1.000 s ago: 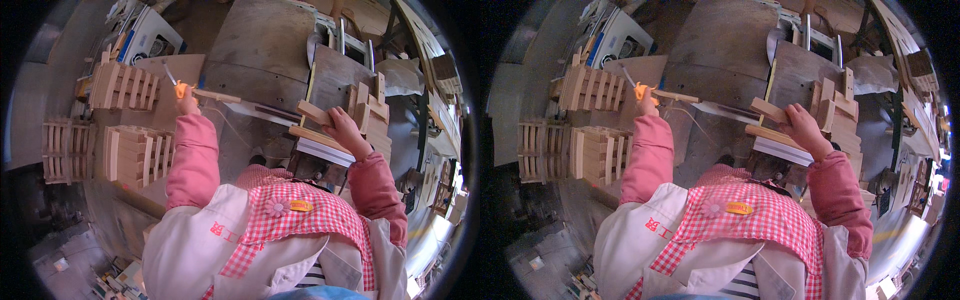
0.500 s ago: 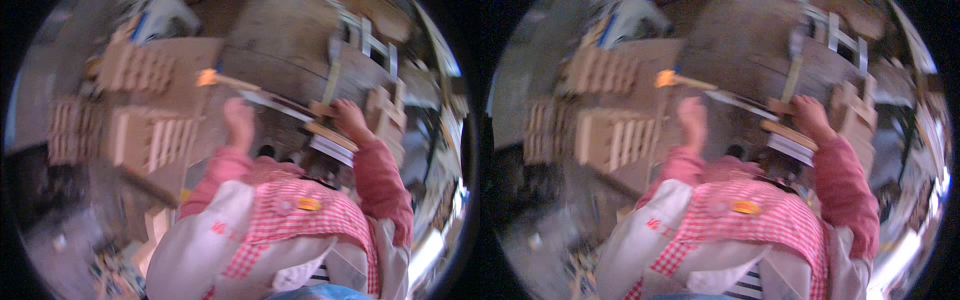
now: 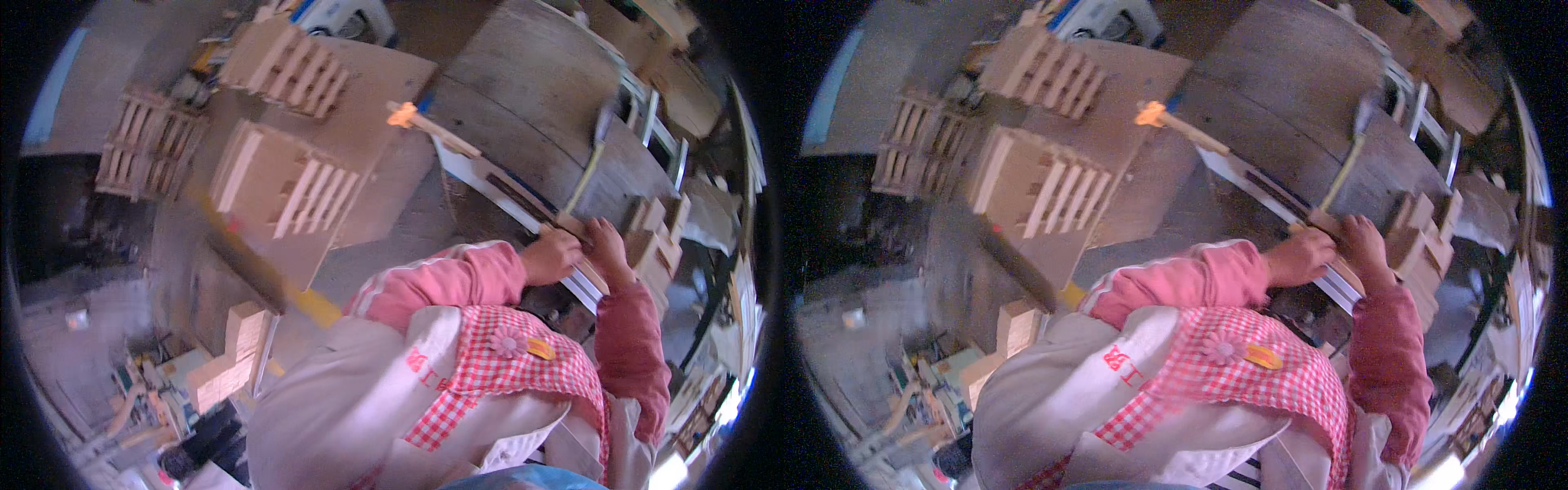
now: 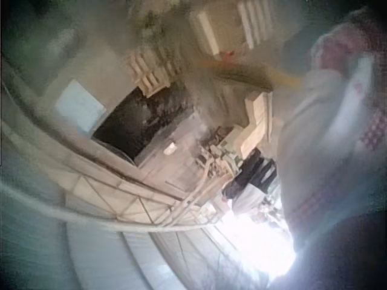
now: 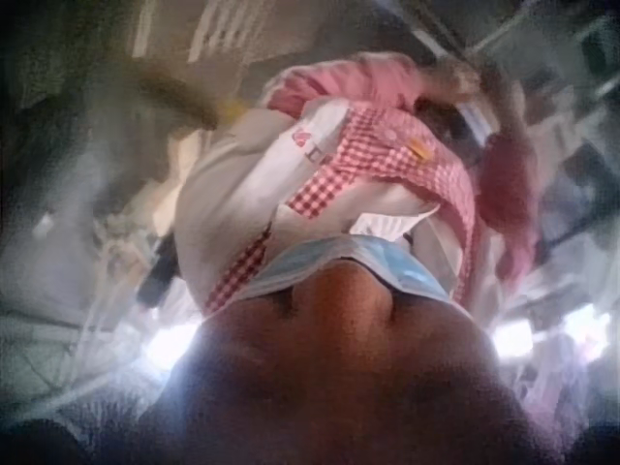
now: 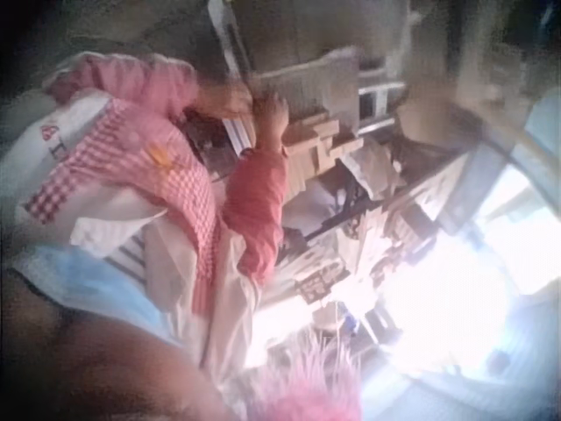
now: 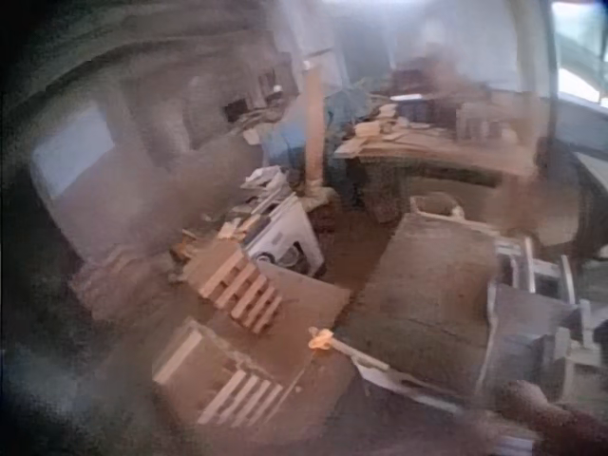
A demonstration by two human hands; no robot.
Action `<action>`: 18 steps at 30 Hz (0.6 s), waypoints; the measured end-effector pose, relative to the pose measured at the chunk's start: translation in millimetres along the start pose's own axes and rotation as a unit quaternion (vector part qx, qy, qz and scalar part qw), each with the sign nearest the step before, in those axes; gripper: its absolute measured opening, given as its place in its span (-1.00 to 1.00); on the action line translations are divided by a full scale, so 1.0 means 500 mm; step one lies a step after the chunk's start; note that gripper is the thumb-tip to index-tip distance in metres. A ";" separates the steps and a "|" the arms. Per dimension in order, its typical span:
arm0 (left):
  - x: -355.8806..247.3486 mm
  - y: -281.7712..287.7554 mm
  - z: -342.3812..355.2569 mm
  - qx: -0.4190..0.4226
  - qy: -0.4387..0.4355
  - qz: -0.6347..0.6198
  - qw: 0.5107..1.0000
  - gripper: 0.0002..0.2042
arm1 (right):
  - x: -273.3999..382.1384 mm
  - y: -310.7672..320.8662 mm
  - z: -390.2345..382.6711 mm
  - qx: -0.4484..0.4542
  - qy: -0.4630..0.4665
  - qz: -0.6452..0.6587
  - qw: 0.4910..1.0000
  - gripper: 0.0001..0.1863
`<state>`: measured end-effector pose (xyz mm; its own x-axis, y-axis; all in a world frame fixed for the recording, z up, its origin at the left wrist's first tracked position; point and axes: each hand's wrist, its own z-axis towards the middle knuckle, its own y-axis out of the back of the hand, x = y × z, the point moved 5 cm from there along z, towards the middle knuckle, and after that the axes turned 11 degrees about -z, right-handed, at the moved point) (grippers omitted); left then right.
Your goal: The person repeatedly picks up small wooden planks, places them on a table saw, and cuts them. After each cut, the person stacks the finished pieces on a nearby table. The process is repeated multiple times throughout the clip.
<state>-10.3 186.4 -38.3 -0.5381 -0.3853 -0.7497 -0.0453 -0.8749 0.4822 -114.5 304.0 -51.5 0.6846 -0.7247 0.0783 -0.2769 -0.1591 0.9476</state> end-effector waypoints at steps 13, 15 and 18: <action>0.002 -0.001 0.000 0.053 0.019 -0.059 0.997 -0.70 | -0.029 0.033 0.054 -0.032 -0.034 -0.047 0.998 -0.77; 0.000 0.002 0.001 0.052 0.018 -0.053 0.997 -0.70 | -0.017 0.019 0.035 0.003 -0.037 -0.037 0.999 -0.78; -0.001 0.003 0.003 0.053 0.017 -0.062 0.996 -0.69 | -0.003 0.013 0.012 0.027 -0.027 -0.043 0.998 -0.80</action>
<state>-11.6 185.7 -36.6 -0.4933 -0.2869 -0.8212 -0.2003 -0.8812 0.4282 -121.6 300.1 -47.3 0.6706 -0.7415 -0.0197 -0.2558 -0.2561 0.9322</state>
